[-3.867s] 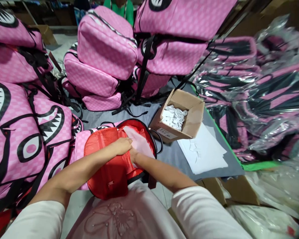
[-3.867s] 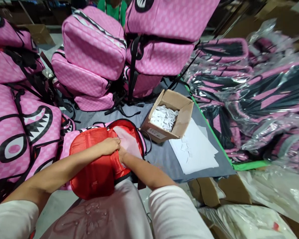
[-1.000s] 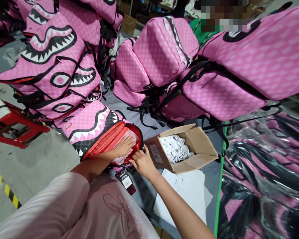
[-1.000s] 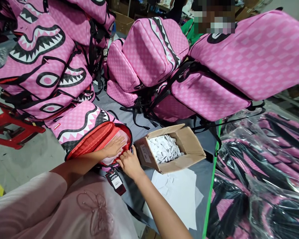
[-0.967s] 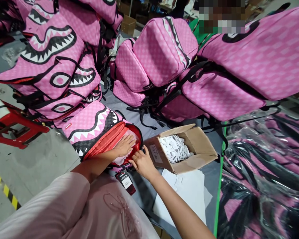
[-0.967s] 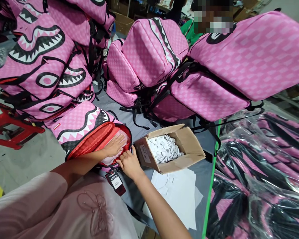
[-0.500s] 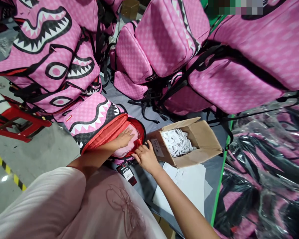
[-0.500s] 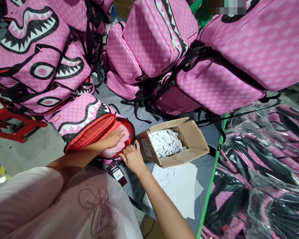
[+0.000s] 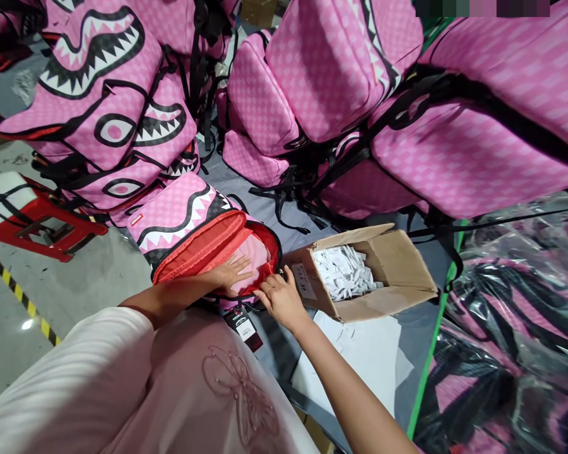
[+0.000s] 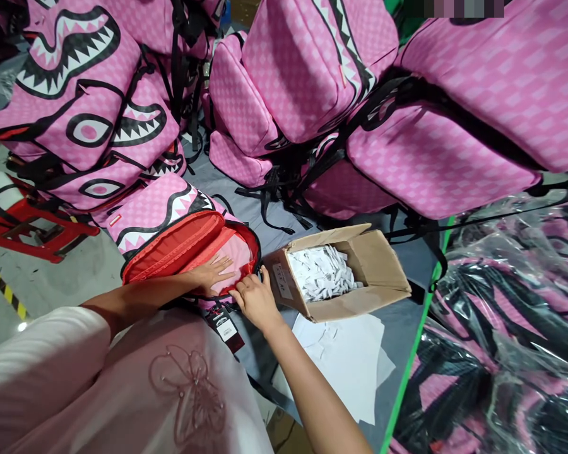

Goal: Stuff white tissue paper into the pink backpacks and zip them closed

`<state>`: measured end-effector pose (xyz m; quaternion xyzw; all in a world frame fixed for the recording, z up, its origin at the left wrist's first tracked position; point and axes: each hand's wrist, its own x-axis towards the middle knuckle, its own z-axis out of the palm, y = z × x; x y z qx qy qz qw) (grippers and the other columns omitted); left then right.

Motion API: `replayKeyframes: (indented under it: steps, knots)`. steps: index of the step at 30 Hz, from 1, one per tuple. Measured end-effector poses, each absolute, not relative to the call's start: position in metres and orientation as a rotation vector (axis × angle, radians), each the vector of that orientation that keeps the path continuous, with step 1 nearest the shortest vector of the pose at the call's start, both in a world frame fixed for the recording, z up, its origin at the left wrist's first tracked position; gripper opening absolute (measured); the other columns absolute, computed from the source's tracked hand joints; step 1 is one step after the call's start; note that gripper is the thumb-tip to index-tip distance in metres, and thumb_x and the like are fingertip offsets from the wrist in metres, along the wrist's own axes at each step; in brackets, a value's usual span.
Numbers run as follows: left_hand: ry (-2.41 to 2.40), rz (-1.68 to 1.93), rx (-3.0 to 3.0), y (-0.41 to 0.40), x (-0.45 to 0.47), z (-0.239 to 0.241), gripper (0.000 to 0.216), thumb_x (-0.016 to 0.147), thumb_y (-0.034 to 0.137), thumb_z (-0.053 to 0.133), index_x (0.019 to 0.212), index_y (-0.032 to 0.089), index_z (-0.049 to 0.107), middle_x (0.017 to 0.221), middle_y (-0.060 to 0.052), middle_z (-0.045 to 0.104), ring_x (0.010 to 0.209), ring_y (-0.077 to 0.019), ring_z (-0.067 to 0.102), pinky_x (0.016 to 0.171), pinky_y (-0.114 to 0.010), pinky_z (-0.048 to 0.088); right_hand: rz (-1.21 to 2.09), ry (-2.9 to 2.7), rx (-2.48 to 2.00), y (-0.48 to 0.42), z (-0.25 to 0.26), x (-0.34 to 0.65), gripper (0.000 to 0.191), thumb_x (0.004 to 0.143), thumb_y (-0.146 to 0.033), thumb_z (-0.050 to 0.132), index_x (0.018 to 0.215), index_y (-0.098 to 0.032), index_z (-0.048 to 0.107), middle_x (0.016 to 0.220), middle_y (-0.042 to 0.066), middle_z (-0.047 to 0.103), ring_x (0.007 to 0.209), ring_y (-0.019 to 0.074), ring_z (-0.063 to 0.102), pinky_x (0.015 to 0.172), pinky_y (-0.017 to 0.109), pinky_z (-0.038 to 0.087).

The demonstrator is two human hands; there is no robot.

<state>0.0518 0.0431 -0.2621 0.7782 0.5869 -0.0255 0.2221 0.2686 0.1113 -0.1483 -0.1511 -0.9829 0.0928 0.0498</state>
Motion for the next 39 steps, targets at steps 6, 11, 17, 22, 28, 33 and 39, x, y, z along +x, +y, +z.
replayKeyframes:
  steps: [6, 11, 17, 22, 28, 33, 39]
  knots:
    - [1.603, -0.081, 2.176, 0.040, 0.063, -0.252, 0.089, 0.070, 0.032, 0.071, 0.150, 0.012, 0.038, 0.161, -0.021, 0.019, 0.149, -0.0400, 0.014, 0.120, -0.059, 0.002, 0.298, -3.013, -0.439, 0.112, -0.150, 0.268, 0.032, 0.102, -0.036, 0.046, 0.085, -0.018, 0.067, 0.083, 0.006, 0.066, 0.094, 0.0231, 0.058, 0.116, 0.056, 0.016]
    - [1.657, -0.019, 2.203, 0.043, 0.061, -0.232, 0.078, 0.082, 0.037, 0.060, 0.153, 0.016, 0.033, 0.163, -0.017, 0.015, 0.152, -0.0332, 0.009, 0.122, -0.054, 0.005, 0.273, -3.010, -0.533, 0.107, -0.147, 0.261, 0.035, 0.102, -0.039, 0.045, 0.088, -0.017, 0.069, 0.086, 0.007, 0.068, 0.095, 0.0229, 0.058, 0.115, 0.057, 0.016]
    - [1.821, -0.352, 2.238, 0.054, 0.064, -0.252, 0.068, 0.084, 0.020, 0.046, 0.152, 0.016, 0.036, 0.162, -0.015, 0.016, 0.151, -0.0322, 0.007, 0.122, -0.054, 0.004, 0.199, -3.069, -0.513, 0.103, -0.137, 0.262, 0.035, 0.101, -0.044, 0.046, 0.096, -0.018, 0.069, 0.092, 0.006, 0.070, 0.094, 0.0227, 0.059, 0.109, 0.059, 0.029]
    - [1.999, -0.536, 2.400, 0.080, 0.070, -0.256, 0.069, 0.085, 0.026, 0.045, 0.153, 0.017, 0.032, 0.164, -0.014, 0.008, 0.152, -0.0320, 0.004, 0.122, -0.053, 0.003, 0.076, -2.934, -0.731, 0.099, -0.123, 0.271, 0.032, 0.096, -0.043, 0.058, 0.116, -0.018, 0.062, 0.120, 0.009, 0.062, 0.106, 0.0223, 0.060, 0.095, 0.046, 0.050]
    - [2.005, -0.702, 2.332, 0.083, 0.080, -0.254, 0.060, 0.090, 0.027, 0.044, 0.149, 0.023, 0.039, 0.163, -0.015, 0.013, 0.151, -0.0340, 0.009, 0.120, -0.058, 0.008, 0.044, -2.860, -0.793, 0.080, -0.112, 0.273, 0.031, 0.097, -0.039, 0.058, 0.120, -0.019, 0.060, 0.124, 0.010, 0.059, 0.105, 0.0219, 0.060, 0.091, 0.044, 0.054]
    - [1.972, -0.631, 2.426, 0.092, 0.069, -0.280, 0.062, 0.089, 0.032, 0.050, 0.149, 0.022, 0.041, 0.163, -0.015, 0.013, 0.150, -0.0344, 0.003, 0.121, -0.058, 0.003, 0.017, -2.820, -0.919, 0.077, -0.107, 0.280, 0.028, 0.097, -0.038, 0.058, 0.119, -0.021, 0.061, 0.126, 0.010, 0.059, 0.106, 0.0218, 0.060, 0.092, 0.044, 0.054]
    - [2.167, -0.036, 2.081, 0.090, 0.093, -0.209, 0.058, 0.099, 0.030, 0.025, 0.151, 0.007, 0.035, 0.156, -0.023, 0.032, 0.146, -0.0371, 0.027, 0.115, -0.064, 0.024, 0.128, -2.809, -0.913, 0.090, -0.123, 0.288, 0.027, 0.096, -0.038, 0.059, 0.112, -0.017, 0.065, 0.118, 0.009, 0.064, 0.108, 0.0236, 0.060, 0.099, 0.049, 0.048]
